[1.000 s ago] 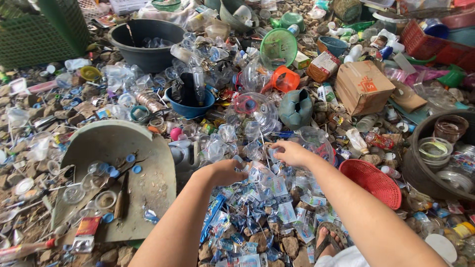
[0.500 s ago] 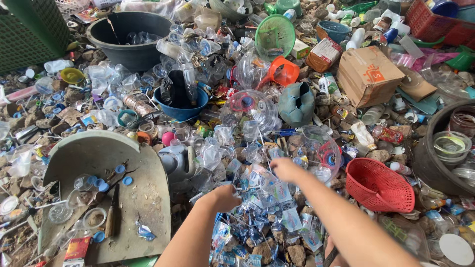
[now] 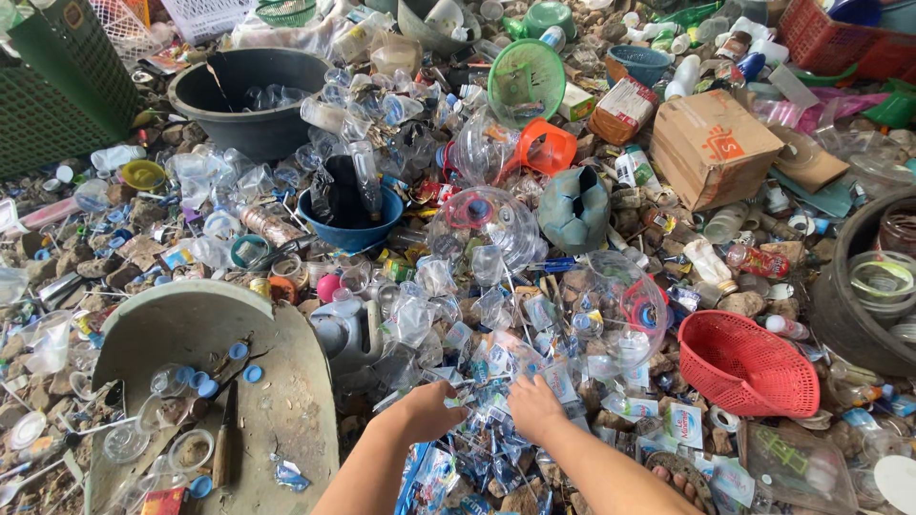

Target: The person peels plastic seal labels from plastic cups by hand and tosses the cups into a basket.

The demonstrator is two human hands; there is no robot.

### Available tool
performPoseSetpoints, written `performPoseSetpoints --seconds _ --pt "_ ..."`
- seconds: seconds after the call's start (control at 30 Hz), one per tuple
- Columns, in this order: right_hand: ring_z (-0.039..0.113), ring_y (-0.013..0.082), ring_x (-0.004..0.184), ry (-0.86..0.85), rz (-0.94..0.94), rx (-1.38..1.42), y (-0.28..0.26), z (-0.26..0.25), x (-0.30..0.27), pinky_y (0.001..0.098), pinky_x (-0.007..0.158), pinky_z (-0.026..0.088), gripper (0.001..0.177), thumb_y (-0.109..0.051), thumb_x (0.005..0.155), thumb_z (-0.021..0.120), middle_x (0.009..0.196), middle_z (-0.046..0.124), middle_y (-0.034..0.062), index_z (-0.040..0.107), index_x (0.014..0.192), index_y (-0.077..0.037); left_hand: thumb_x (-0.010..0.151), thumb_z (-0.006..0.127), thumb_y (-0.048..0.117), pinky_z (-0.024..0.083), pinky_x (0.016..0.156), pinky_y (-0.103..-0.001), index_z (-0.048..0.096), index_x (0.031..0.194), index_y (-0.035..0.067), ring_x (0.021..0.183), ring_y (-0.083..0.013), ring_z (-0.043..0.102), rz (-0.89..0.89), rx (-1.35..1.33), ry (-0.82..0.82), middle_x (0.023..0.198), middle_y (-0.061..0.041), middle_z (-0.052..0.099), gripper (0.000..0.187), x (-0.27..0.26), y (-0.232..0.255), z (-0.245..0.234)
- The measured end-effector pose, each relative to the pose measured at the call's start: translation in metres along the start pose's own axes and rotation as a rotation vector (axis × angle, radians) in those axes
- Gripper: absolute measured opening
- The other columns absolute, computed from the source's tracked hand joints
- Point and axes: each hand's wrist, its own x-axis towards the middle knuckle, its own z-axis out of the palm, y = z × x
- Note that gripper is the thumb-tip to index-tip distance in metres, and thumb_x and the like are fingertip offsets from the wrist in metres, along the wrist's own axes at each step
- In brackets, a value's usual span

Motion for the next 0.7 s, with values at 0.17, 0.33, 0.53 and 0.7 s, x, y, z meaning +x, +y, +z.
performPoseSetpoints --seconds 0.17,0.33,0.53,0.7 --pt "0.059 0.0338 0.118 0.02 0.196 0.283 0.025 -0.005 0.009 0.0471 0.1 0.045 0.021 -0.008 0.089 0.058 0.118 0.067 0.015 0.077 0.098 -0.005 0.091 0.067 0.043 0.047 0.109 -0.041 0.057 0.141 0.011 0.128 -0.0335 0.062 0.009 0.015 0.005 0.133 -0.02 0.066 0.06 -0.006 -0.002 -0.008" --pt "0.073 0.0322 0.106 0.174 0.215 0.76 0.049 -0.017 0.018 0.0402 0.095 0.055 0.037 0.005 0.081 0.056 0.11 0.073 0.0181 0.079 0.107 -0.008 0.093 0.066 0.042 0.046 0.11 -0.041 0.055 0.143 0.011 0.132 -0.0339 0.058 -0.018 0.033 0.02 0.139 -0.019 0.061 0.06 -0.01 -0.004 -0.019" --pt "0.075 0.0258 0.106 0.24 0.04 0.946 0.053 -0.122 0.0 0.0361 0.096 0.055 0.03 -0.004 0.088 0.059 0.111 0.078 0.0125 0.079 0.11 -0.008 0.082 0.078 0.042 0.046 0.111 -0.041 0.05 0.146 0.009 0.132 -0.0329 0.059 0.011 0.08 0.087 0.141 -0.019 0.061 0.077 -0.017 -0.014 -0.031" --pt "0.071 0.0233 0.112 0.244 -0.277 1.018 0.042 -0.207 -0.039 0.0353 0.099 0.053 0.034 -0.006 0.089 0.059 0.118 0.076 0.0108 0.074 0.12 -0.007 0.062 0.097 0.035 0.047 0.108 -0.037 0.028 0.151 0.003 0.128 -0.032 0.059 0.159 -0.074 0.266 0.133 -0.022 0.061 0.117 -0.051 -0.001 -0.046"
